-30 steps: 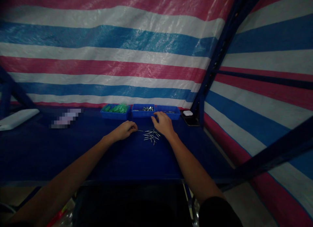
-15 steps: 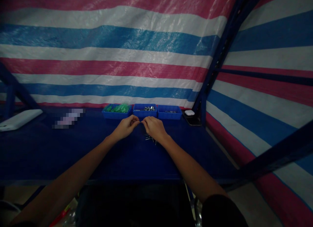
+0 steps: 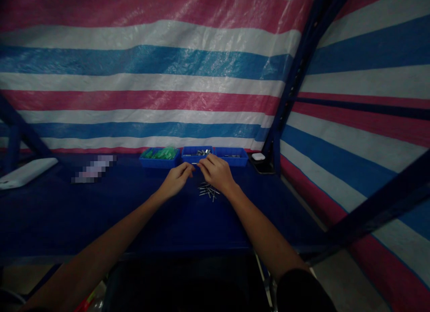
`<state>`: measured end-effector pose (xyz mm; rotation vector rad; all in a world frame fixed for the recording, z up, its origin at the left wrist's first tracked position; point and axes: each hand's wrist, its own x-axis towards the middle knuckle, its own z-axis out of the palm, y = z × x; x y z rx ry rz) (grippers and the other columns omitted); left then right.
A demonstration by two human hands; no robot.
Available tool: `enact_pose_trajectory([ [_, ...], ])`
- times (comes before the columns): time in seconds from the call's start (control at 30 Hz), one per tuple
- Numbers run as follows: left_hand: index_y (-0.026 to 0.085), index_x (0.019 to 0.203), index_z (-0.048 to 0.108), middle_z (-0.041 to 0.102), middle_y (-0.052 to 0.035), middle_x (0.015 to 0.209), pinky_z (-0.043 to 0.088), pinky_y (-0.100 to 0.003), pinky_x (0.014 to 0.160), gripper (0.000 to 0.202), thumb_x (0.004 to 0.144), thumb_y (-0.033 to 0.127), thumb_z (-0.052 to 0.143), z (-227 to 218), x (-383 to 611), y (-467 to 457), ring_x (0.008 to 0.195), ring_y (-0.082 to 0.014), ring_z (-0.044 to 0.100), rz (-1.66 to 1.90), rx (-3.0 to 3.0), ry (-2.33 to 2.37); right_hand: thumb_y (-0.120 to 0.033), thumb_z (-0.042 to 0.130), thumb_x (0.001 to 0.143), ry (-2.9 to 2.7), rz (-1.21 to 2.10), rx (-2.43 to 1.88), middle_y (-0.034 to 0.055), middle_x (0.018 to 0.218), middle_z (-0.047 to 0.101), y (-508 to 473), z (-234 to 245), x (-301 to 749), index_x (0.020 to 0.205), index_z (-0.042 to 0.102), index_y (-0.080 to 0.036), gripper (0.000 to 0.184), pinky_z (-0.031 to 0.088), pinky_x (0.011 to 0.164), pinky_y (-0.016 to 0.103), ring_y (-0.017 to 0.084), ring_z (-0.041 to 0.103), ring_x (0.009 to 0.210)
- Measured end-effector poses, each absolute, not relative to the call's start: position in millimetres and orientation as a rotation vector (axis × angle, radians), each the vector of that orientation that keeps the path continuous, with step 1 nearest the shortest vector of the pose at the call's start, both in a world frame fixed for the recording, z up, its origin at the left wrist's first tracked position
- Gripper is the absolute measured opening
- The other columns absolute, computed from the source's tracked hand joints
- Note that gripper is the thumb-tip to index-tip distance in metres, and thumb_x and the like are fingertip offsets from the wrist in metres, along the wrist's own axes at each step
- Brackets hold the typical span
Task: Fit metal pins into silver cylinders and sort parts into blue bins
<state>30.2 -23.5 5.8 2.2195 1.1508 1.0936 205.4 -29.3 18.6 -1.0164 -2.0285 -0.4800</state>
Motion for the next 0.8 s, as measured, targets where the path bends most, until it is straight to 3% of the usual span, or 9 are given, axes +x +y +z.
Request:
enact_pose_trajectory([
  [0.13,0.017,0.095,0.057,0.061,-0.0022,0.075,0.04,-0.026,0.065,0.025,0.08,0.035,0.049,-5,36,-10,0.07,-0.0159,0.055,0.813,2.475,1.139,-0.03,0.038,0.089,-1.7,-0.596,-1.343,0.009,0.084,0.057,-9,22,240,0.093,0.061,-0.016,0.026,0.039,0.074,0.03,0.019,0.053,0.08],
  [0.3,0.019,0.08,0.06,0.061,-0.0055,0.085,0.04,-0.029,0.069,0.013,0.078,0.028,0.051,-11,44,-3,0.08,-0.0197,0.056,0.527,2.797,1.153,-0.032,0.051,0.082,-1.628,-0.462,-1.771,0.0181,0.103,0.056,2,3,273,0.116,0.05,-0.009,0.041,0.04,0.076,0.037,0.028,0.052,0.093],
  [0.53,0.017,0.078,0.059,0.063,-0.0047,0.074,0.039,-0.026,0.061,0.017,0.08,0.027,0.045,-12,44,-8,0.069,-0.0168,0.057,0.677,2.537,1.293,-0.032,0.046,0.086,-2.046,0.017,-1.383,0.0032,0.079,0.061,-10,-3,234,0.101,0.059,-0.018,0.025,0.04,0.068,0.026,0.014,0.055,0.071],
  [0.8,0.017,0.07,0.059,0.06,-0.0018,0.063,0.033,-0.024,0.055,0.027,0.082,0.032,0.04,-4,31,-10,0.058,-0.0138,0.053,0.966,2.303,1.452,-0.026,0.06,0.077,-2.233,0.04,-1.154,0.0007,0.074,0.057,-22,-6,205,0.086,0.06,-0.017,0.013,0.038,0.066,0.023,0.013,0.052,0.072],
])
